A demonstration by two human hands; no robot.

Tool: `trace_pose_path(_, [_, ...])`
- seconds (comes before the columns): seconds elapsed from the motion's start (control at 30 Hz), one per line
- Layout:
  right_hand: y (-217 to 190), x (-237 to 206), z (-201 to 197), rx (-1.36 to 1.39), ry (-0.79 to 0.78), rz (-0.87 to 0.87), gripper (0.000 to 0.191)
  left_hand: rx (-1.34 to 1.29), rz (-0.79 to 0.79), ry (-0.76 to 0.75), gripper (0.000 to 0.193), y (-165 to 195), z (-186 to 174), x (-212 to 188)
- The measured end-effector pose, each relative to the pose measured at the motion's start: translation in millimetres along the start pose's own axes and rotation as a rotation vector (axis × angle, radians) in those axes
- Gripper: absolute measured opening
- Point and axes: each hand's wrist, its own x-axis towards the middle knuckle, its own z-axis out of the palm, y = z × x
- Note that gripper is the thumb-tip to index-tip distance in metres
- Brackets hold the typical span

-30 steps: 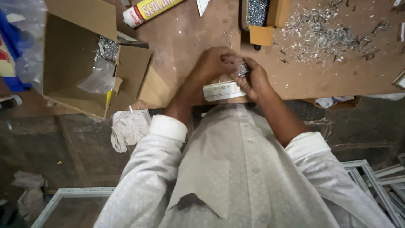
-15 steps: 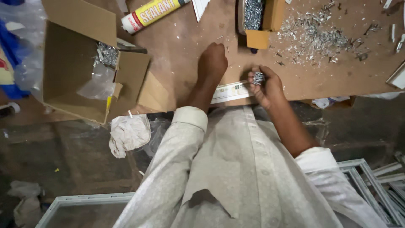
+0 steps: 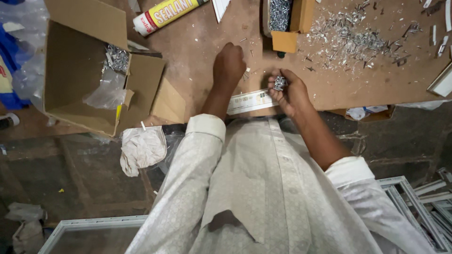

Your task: The person sorts small metal fasteners and white plastic pieces on a workbench. They pick up items by hand, separate them into piles, and place some into a cardboard box. The person also briefly handles a power tool and other items on the bench.

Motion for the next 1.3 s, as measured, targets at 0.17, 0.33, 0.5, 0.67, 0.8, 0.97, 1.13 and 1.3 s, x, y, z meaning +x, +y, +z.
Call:
trace_pose_path(0.17, [-1.3, 2.8, 10.3, -0.065, -0.022, -0.004, 0.030, 0.072, -0.072, -0.028, 0.008, 9.1, -5.5, -1.5])
trace_pose_path(0.33, [-0.6, 4.8, 15.0, -0.064, -0.030, 0.007, 0.031, 0.025, -0.142, -0.042, 0.008, 12.0, -8.5, -0.5])
trace_pose_path(0.5, [1.4, 11.4, 19.3, -0.053, -0.056, 0.008, 0.033, 0.102, -0.193, -0.135, 0.008, 7.6, -6.0, 4.0])
trace_pose_path(0.67, [-2.5, 16.3, 29.6, 0.037, -0.075, 0.016, 0.039, 0.140, -0.177, -0.102, 0.005, 5.9, -5.7, 3.5])
trace_pose_path(0.8, [-4.0, 16.8, 40.0, 0.059, -0.101, 0.006, 0.035, -0.304, -0.340, -0.240, 0.014, 6.2, -7.9, -6.9])
trace_pose_path(0.97, [0.6, 19.7, 40.5, 0.149, -0.169, 0.089, 0.035, -0.565, -0.179, -0.248, 0.024, 0.5, -11.1, -21.0])
trace_pose_path(1.13, [-1.8, 20.5, 21.9, 0.225, -0.245, 0.115, 0.033, -0.090, -0.212, -0.228, 0.031, -12.9, -7.8, -29.5])
trace_pose_path(1.3, [2.4, 8.2, 4.4, 0.192, -0.136, 0.195, 0.033, 0.037, -0.200, -0.207, 0.016, -9.8, 13.6, -44.1])
